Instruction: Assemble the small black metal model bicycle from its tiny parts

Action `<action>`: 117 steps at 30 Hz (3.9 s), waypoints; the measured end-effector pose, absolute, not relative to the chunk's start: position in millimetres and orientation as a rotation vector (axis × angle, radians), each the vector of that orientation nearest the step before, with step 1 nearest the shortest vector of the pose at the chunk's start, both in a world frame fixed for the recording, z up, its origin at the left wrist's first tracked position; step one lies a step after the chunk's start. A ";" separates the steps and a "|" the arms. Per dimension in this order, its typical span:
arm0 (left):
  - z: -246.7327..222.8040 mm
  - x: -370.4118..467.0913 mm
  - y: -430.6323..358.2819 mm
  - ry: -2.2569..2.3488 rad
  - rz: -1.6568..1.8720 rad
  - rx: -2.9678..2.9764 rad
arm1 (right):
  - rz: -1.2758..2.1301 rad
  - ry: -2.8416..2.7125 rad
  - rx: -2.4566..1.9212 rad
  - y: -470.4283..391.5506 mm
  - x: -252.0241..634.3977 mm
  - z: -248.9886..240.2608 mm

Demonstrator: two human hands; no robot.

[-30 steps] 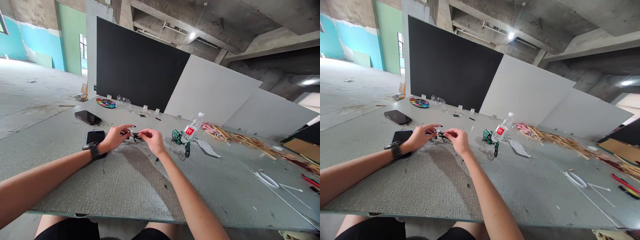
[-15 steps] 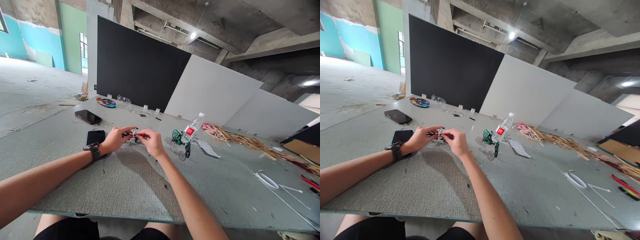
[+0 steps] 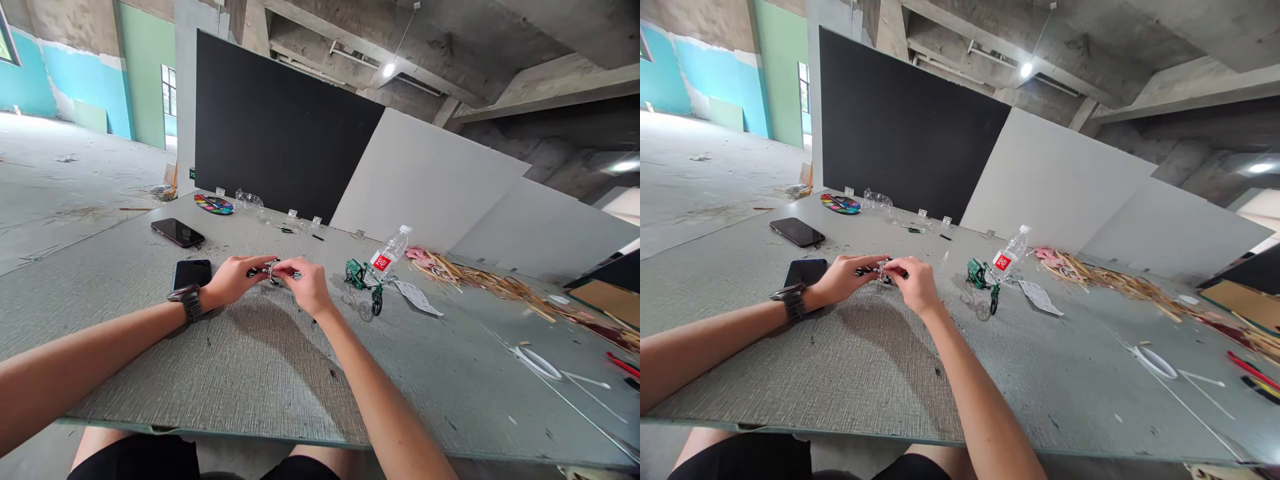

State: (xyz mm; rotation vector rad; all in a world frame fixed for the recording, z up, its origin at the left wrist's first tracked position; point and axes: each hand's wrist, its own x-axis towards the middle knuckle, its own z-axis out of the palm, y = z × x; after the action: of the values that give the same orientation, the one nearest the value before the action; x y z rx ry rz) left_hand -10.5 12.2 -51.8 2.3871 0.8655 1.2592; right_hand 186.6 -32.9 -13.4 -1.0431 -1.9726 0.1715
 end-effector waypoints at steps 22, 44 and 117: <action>-52.4 -10.3 13.1 0.853 1.261 2.394 | 0.095 -2.099 -1.021 -35.8 188.5 -8.3; -53.0 -11.1 13.7 0.821 1.252 2.420 | -0.053 -2.243 -0.976 -40.4 188.8 -1.1; -54.7 -11.7 15.4 0.820 1.288 2.426 | -0.268 -2.273 -1.071 -42.9 187.4 -3.0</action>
State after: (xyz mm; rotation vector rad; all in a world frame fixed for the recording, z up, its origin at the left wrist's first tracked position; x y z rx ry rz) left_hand -11.7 15.4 -54.7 2.4257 0.8205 1.2879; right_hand 187.4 -42.9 -3.0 -1.0710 -2.2730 -0.2685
